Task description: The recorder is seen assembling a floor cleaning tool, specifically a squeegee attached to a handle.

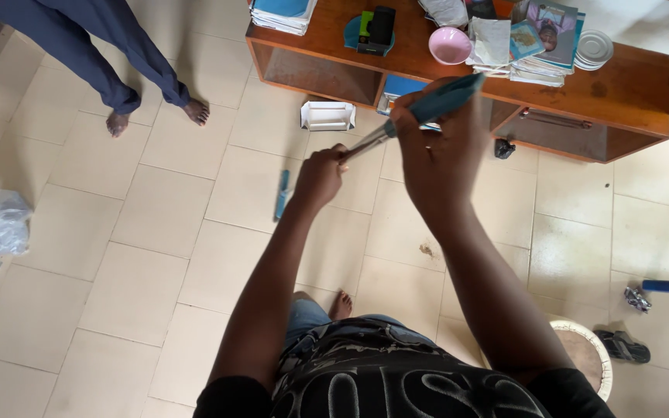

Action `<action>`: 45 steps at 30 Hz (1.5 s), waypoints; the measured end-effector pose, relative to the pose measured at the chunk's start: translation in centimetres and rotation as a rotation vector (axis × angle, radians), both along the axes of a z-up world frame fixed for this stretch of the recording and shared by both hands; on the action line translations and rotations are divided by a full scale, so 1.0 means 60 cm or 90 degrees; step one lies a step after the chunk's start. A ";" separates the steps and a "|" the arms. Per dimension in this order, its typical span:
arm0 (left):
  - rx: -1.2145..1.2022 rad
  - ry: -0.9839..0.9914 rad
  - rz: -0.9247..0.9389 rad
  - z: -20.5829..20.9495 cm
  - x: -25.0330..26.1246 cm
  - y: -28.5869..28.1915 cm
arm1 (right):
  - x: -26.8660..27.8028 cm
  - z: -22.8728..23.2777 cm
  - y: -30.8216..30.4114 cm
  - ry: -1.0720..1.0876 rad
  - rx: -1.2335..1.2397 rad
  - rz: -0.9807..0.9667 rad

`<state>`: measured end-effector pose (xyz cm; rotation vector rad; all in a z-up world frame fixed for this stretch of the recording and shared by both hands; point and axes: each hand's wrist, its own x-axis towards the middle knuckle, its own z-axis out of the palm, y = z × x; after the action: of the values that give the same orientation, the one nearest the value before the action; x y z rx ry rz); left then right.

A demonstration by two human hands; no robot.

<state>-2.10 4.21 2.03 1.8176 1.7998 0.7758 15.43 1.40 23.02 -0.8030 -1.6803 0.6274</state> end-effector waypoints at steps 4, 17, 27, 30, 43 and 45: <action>0.025 0.018 0.008 -0.055 -0.017 0.026 | -0.013 -0.035 0.018 0.009 -0.030 -0.016; -0.024 -0.098 -0.065 -0.035 0.051 0.056 | -0.018 0.014 0.026 -0.161 0.070 -0.099; -0.111 -0.157 -0.157 -0.040 0.067 0.098 | -0.068 0.050 0.041 -0.329 0.108 -0.145; -0.149 -0.165 -0.171 0.009 0.058 0.107 | -0.087 0.070 0.053 -0.335 0.128 -0.155; -0.024 -0.130 -0.161 0.042 -0.102 0.158 | -0.155 0.085 0.105 -0.191 0.105 -0.093; -0.001 -0.116 -0.134 0.041 -0.139 0.167 | -0.172 0.077 0.119 -0.140 0.103 -0.076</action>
<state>-10.46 14.26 4.50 1.8351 1.4687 0.8279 5.09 8.56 27.62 -0.8726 -1.8389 0.3249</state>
